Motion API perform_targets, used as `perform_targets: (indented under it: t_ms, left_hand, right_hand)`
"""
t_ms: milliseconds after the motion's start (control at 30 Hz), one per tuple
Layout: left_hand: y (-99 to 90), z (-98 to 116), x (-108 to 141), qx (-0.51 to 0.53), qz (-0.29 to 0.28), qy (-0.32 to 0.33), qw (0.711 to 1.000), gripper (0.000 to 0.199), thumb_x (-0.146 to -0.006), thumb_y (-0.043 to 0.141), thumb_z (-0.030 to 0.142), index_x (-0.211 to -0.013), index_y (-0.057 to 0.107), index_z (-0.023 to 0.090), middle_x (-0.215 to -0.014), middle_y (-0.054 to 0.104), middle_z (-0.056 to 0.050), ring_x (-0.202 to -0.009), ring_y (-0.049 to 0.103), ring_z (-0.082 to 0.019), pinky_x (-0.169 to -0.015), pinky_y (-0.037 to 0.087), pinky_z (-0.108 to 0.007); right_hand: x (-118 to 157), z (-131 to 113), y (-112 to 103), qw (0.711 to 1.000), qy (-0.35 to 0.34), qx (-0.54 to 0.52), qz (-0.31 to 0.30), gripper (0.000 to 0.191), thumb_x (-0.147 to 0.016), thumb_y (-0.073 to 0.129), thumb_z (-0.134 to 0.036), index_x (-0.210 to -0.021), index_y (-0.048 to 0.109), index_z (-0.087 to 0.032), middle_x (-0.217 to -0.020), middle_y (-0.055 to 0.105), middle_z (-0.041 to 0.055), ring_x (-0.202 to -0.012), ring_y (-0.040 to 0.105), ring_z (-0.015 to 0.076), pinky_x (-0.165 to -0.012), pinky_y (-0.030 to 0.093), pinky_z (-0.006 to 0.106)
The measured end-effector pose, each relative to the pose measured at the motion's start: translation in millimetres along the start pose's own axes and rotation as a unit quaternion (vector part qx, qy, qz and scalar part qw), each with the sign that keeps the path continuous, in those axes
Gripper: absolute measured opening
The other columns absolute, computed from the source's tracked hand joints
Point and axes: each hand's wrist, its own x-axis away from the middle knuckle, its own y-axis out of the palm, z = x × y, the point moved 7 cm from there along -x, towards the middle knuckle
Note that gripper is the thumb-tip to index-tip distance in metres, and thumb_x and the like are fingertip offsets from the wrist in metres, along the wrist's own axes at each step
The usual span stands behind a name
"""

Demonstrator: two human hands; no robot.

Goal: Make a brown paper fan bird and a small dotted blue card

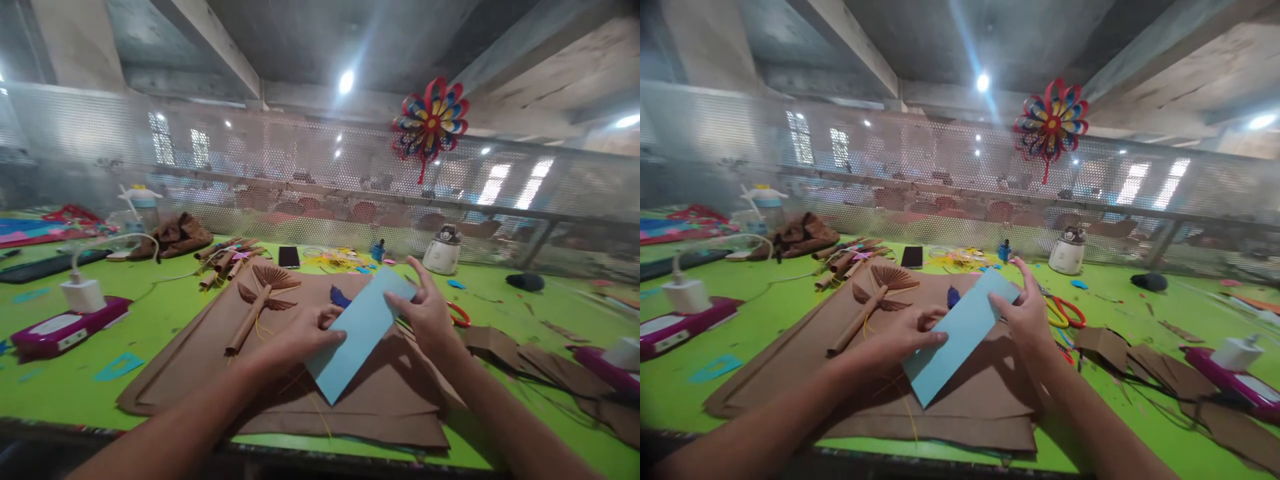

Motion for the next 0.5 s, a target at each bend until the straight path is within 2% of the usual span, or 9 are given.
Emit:
perform_targets:
  t_ms: [33,100,167,233,367,433,500]
  left_hand:
    - [4.5,-5.2,1.5,0.038,-0.007,-0.042,0.998,0.035,-0.075,0.061,0.035,-0.102,0.059,0.013,-0.076,0.064,-0.004,-0.058,0.055,-0.011,-0.053,0.041,-0.022]
    - [13.8,-8.1,4.8,0.102,-0.019,-0.081,0.991,0.03,-0.075,0.062,0.04,-0.089,0.06,0.014,-0.07,0.063,-0.002,-0.053,0.053,-0.01,-0.051,0.04,-0.022]
    - [21.1,-6.3,6.3,0.146,-0.026,-0.083,0.985,0.03,-0.074,0.065,0.041,-0.089,0.059,0.015,-0.072,0.064,-0.002,-0.054,0.054,-0.01,-0.052,0.041,-0.022]
    - [24.9,-3.8,6.1,0.183,-0.024,-0.071,0.98,0.032,-0.072,0.067,0.039,-0.091,0.059,0.015,-0.075,0.065,-0.003,-0.056,0.056,-0.01,-0.053,0.042,-0.022]
    - [28.1,-1.8,4.6,0.256,-0.037,-0.063,0.964,0.029,-0.072,0.068,0.03,-0.096,0.06,0.015,-0.08,0.066,-0.004,-0.063,0.06,-0.012,-0.06,0.046,-0.023]
    - [28.2,-1.6,4.1,0.291,-0.053,-0.066,0.953,0.024,-0.074,0.065,0.027,-0.094,0.061,0.014,-0.08,0.066,-0.005,-0.066,0.06,-0.012,-0.063,0.047,-0.024]
    - [26.5,-2.2,3.6,0.33,-0.061,-0.077,0.939,0.019,-0.078,0.059,0.028,-0.089,0.062,0.013,-0.078,0.066,-0.005,-0.065,0.06,-0.012,-0.063,0.047,-0.025]
  right_hand:
    - [4.6,-3.1,0.5,1.0,-0.003,-0.01,-0.002,0.093,-0.067,0.074,-0.033,-0.144,0.025,-0.018,-0.084,0.069,0.0057,-0.066,0.064,0.0181,-0.059,0.054,0.03]
    - [14.8,-4.7,6.2,0.999,0.002,-0.024,-0.032,0.074,-0.069,0.072,-0.036,-0.135,0.043,-0.018,-0.092,0.07,0.0091,-0.073,0.066,0.0206,-0.064,0.055,0.032]
    - [25.8,-1.8,16.2,0.996,0.009,-0.007,-0.083,0.046,-0.073,0.07,-0.038,-0.113,0.062,-0.016,-0.096,0.071,0.0107,-0.079,0.067,0.0228,-0.07,0.055,0.035]
    - [35.2,-1.2,24.2,0.991,-0.026,0.057,-0.117,0.028,-0.078,0.064,-0.036,-0.097,0.069,-0.016,-0.098,0.071,0.0098,-0.083,0.067,0.0233,-0.075,0.054,0.036]
    - [48.3,-9.4,33.7,0.952,-0.176,0.21,-0.135,0.022,-0.087,0.052,-0.026,-0.098,0.069,-0.018,-0.094,0.071,0.0066,-0.083,0.065,0.0211,-0.076,0.051,0.032]
    - [53.9,-14.6,38.5,0.924,-0.241,0.252,-0.157,0.023,-0.087,0.049,-0.019,-0.099,0.068,-0.02,-0.091,0.07,0.0062,-0.084,0.064,0.0208,-0.076,0.051,0.031]
    - [60.1,-20.9,43.5,0.894,-0.302,0.272,-0.188,0.029,-0.085,0.047,-0.011,-0.103,0.066,-0.022,-0.099,0.067,0.0069,-0.094,0.063,0.0211,-0.081,0.05,0.031]
